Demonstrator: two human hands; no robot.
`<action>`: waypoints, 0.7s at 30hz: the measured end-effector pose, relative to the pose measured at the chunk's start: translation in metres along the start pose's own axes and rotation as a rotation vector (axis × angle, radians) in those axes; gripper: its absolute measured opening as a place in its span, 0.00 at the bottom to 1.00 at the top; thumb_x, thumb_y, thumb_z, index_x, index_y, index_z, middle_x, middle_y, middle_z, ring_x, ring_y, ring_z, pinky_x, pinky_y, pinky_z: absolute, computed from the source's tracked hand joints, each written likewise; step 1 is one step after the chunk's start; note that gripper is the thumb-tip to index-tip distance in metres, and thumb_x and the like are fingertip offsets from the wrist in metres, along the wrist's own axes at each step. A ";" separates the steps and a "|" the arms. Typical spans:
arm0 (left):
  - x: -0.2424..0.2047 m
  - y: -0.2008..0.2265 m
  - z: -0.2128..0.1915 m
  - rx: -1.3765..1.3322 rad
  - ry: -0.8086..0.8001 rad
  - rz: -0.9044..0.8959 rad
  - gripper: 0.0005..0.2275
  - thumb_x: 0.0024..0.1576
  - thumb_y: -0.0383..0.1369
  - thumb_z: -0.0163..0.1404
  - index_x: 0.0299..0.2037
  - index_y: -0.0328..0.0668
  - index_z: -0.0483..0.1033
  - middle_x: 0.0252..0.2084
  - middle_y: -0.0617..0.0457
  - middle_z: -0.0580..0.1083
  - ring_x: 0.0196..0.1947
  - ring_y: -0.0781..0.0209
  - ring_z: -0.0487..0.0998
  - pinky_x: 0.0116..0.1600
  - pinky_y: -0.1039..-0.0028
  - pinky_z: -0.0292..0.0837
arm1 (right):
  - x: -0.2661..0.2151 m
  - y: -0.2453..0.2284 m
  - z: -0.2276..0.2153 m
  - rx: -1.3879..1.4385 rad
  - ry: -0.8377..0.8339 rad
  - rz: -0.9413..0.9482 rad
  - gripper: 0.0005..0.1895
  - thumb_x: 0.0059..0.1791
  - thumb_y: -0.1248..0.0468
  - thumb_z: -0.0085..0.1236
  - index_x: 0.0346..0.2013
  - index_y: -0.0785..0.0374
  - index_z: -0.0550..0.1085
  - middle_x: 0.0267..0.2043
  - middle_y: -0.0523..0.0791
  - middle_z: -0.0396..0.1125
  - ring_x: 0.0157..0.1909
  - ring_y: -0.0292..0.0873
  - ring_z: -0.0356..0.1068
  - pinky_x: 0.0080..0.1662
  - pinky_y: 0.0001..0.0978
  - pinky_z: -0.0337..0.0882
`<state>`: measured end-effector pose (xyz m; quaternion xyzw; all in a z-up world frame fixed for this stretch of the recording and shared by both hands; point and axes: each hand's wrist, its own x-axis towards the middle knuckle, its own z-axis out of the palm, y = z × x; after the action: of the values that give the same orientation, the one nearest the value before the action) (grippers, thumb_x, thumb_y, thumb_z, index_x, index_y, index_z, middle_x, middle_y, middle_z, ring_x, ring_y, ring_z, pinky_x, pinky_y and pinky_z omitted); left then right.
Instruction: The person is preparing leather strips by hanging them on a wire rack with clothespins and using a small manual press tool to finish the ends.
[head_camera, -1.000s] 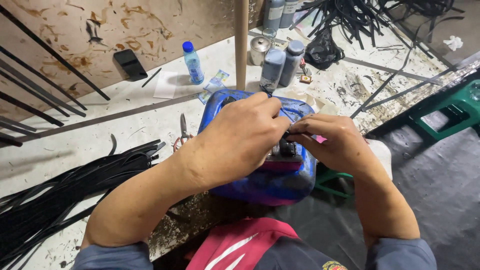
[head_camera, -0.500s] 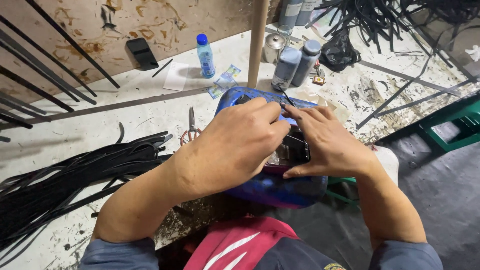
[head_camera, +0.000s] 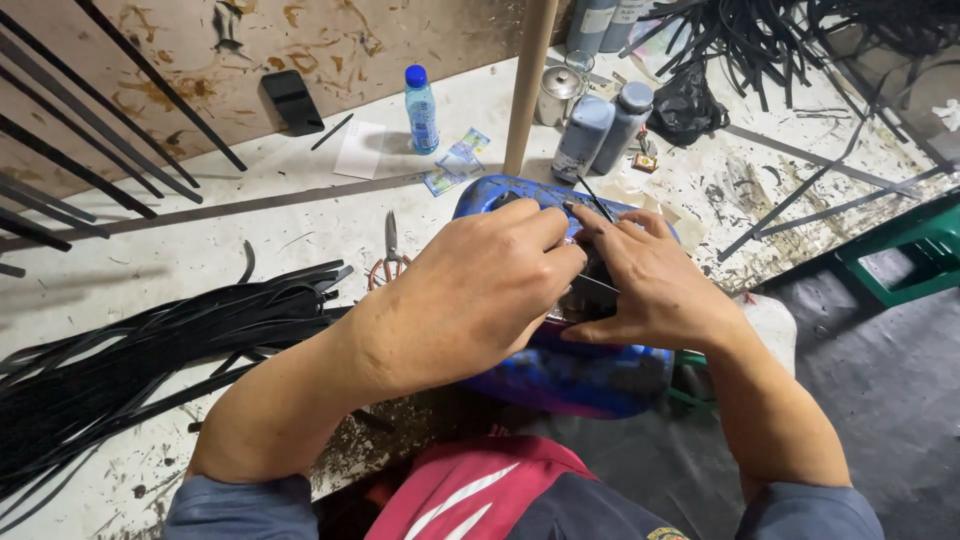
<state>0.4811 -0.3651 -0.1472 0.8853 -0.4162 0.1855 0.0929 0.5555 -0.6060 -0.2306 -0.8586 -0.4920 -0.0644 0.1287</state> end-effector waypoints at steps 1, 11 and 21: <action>0.000 -0.001 0.002 -0.001 0.000 0.003 0.05 0.51 0.27 0.57 0.34 0.41 0.73 0.36 0.46 0.71 0.37 0.46 0.72 0.38 0.59 0.71 | 0.001 -0.002 -0.002 -0.001 0.001 0.003 0.56 0.37 0.32 0.68 0.60 0.71 0.61 0.73 0.56 0.57 0.45 0.54 0.68 0.62 0.52 0.56; 0.016 -0.006 0.009 0.001 -0.037 0.040 0.04 0.53 0.25 0.53 0.36 0.43 0.74 0.35 0.47 0.70 0.37 0.45 0.73 0.36 0.58 0.71 | -0.010 -0.011 -0.055 0.301 0.090 0.002 0.32 0.48 0.52 0.62 0.61 0.65 0.68 0.54 0.50 0.65 0.54 0.51 0.63 0.55 0.43 0.64; 0.054 0.006 0.043 0.189 0.154 0.126 0.03 0.48 0.30 0.56 0.25 0.53 0.78 0.30 0.52 0.72 0.33 0.52 0.73 0.37 0.65 0.70 | -0.028 -0.003 -0.025 0.368 0.244 0.084 0.09 0.52 0.72 0.51 0.28 0.65 0.67 0.27 0.44 0.61 0.29 0.45 0.59 0.33 0.34 0.59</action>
<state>0.5188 -0.4204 -0.1642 0.8453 -0.4433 0.2967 0.0290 0.5394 -0.6346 -0.2126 -0.8264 -0.4400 -0.0714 0.3441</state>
